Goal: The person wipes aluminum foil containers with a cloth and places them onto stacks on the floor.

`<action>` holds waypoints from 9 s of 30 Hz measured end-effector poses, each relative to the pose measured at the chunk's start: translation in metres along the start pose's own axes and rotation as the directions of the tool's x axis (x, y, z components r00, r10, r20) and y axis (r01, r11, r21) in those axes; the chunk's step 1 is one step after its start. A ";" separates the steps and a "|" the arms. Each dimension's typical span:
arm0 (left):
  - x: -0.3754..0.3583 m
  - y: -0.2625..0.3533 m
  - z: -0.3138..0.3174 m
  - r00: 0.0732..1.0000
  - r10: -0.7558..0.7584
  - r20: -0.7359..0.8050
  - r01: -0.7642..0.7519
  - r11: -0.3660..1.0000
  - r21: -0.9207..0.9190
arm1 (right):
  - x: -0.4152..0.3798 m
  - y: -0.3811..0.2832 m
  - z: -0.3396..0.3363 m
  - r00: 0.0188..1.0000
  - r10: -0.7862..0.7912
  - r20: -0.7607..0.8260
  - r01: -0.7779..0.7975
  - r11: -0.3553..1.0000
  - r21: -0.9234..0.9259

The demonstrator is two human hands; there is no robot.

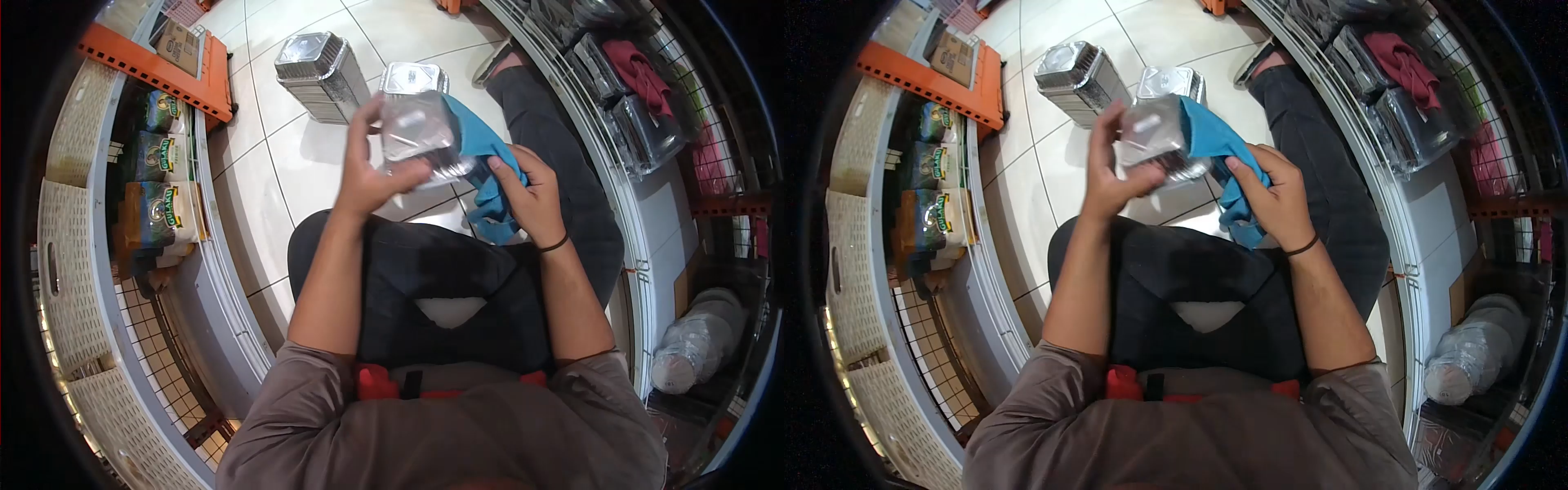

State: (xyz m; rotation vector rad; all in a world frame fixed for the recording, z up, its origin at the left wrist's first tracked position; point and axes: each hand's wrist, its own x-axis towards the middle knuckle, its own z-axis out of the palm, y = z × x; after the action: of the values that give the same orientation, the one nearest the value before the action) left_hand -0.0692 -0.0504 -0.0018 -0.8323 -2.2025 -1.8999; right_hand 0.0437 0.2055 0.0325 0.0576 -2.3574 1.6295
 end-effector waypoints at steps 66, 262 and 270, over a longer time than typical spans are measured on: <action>0.003 0.061 0.023 0.981 0.194 0.011 -0.190 0.970 -0.154 | -0.011 -0.007 0.014 0.957 0.230 0.179 -0.291 0.708 0.644; 0.179 -0.009 -0.133 0.876 -0.109 -0.470 0.238 0.945 0.225 | -0.019 -0.012 0.016 0.986 0.142 0.091 -0.163 0.940 0.300; 0.172 -0.074 -0.146 0.855 -0.173 -0.488 0.509 0.458 0.729 | -0.023 -0.014 0.015 0.974 0.181 0.136 -0.219 0.907 0.361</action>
State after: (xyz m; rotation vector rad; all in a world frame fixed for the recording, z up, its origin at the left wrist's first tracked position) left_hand -0.2873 -0.1368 0.0373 0.1596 -2.6951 -0.6659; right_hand 0.0651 0.1838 0.0353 -0.0311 -2.1438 2.2081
